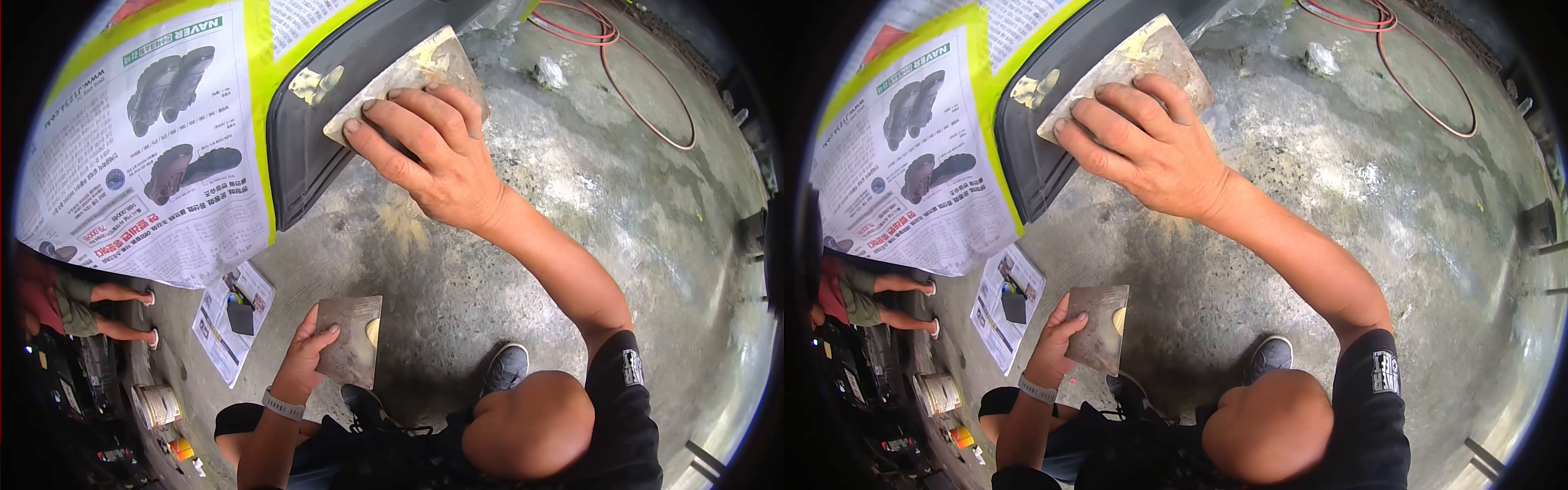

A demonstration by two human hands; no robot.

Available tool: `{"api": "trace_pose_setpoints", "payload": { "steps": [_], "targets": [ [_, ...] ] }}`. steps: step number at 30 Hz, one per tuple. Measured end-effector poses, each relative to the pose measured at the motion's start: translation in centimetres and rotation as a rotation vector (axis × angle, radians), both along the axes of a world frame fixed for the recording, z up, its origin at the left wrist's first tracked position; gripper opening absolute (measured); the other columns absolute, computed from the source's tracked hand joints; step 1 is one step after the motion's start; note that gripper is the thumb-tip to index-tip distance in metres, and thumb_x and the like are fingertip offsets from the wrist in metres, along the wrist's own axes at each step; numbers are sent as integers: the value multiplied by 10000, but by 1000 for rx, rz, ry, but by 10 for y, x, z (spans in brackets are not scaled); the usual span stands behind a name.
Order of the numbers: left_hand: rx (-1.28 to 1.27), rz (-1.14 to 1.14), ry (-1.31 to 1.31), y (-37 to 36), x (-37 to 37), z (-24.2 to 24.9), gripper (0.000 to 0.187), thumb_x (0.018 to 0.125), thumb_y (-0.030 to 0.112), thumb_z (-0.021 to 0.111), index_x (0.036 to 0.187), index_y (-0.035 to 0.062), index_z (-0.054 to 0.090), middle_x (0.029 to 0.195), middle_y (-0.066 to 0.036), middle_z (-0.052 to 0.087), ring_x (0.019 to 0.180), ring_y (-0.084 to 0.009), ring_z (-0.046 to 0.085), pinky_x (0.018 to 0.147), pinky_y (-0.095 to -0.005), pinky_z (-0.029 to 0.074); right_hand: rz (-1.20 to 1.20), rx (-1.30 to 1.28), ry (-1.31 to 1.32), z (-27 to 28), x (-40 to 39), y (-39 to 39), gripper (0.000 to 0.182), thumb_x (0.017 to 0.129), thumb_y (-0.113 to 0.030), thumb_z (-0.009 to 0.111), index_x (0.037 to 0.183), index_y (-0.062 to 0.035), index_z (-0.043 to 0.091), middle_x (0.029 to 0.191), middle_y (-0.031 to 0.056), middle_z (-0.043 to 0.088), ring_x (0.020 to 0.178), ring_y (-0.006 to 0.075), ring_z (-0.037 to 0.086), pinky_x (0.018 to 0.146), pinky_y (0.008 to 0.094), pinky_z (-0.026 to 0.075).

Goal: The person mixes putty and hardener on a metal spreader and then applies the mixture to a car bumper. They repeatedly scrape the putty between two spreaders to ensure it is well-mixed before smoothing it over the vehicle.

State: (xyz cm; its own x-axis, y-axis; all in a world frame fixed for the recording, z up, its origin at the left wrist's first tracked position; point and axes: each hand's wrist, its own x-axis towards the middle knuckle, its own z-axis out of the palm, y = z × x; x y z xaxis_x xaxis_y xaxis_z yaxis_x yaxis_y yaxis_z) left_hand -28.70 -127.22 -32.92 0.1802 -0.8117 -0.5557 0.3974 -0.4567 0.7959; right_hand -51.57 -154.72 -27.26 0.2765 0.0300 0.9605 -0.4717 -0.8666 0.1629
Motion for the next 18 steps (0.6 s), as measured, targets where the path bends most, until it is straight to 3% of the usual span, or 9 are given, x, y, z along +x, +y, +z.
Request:
{"api": "trace_pose_setpoints", "payload": {
  "steps": [11,18],
  "targets": [
    [48,14,31,-1,-2,-9,575,978,-17,604,1526,112,484,1319,-60,663,1154,-182,671,990,-372,567,-26,-73,-27,10,19,-24,492,819,-155,633,1309,-209,628,1267,-24,585,1180,200,555,1038,420,413],
    [74,5,61,-3,-3,-12,539,993,-6,590,1510,107,489,1310,-70,664,1160,-183,672,984,-378,573,-7,-59,2,-15,25,-29,505,826,-142,647,1330,-187,641,1267,-3,606,1176,221,563,1041,433,418]
  ]
}}
